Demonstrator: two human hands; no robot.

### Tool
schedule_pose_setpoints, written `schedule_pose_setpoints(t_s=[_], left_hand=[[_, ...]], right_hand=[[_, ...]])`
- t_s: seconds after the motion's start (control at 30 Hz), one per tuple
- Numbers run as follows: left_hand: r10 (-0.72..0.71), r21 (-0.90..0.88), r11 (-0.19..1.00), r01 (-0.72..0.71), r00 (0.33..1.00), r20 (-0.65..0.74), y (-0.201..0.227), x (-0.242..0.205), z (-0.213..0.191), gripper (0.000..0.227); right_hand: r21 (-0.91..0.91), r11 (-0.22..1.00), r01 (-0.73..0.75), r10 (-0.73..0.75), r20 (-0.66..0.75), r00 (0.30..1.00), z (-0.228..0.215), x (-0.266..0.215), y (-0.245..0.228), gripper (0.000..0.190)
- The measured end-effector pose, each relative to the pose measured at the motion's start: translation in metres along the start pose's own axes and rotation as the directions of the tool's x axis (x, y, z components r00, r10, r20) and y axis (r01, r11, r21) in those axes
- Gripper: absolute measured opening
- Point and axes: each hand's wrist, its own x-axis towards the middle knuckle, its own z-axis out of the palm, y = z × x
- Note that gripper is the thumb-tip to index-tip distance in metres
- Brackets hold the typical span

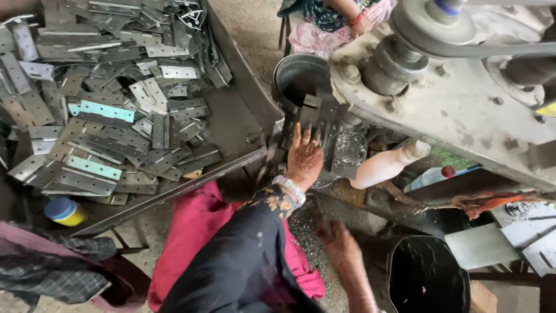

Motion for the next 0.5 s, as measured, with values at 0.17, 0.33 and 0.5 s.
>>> schedule_pose_setpoints(t_s=[0.17,0.33,0.5], left_hand=[[0.009,0.063,0.998,-0.005,0.998,-0.057,0.007,0.009,0.002,0.044],[-0.014,0.003,1.000,0.014,0.996,-0.086,0.007,-0.003,0.011,0.048],[-0.068,0.011,0.998,0.069,0.996,-0.053,0.011,0.023,0.018,0.044]], right_hand=[[0.053,0.995,-0.085,0.084,0.025,0.996,0.007,-0.015,-0.009,0.055],[0.100,0.970,-0.223,0.203,0.173,0.964,0.023,-0.021,-0.004,0.058],[-0.130,0.987,0.091,-0.096,-0.037,0.995,0.013,0.005,0.029,0.062]])
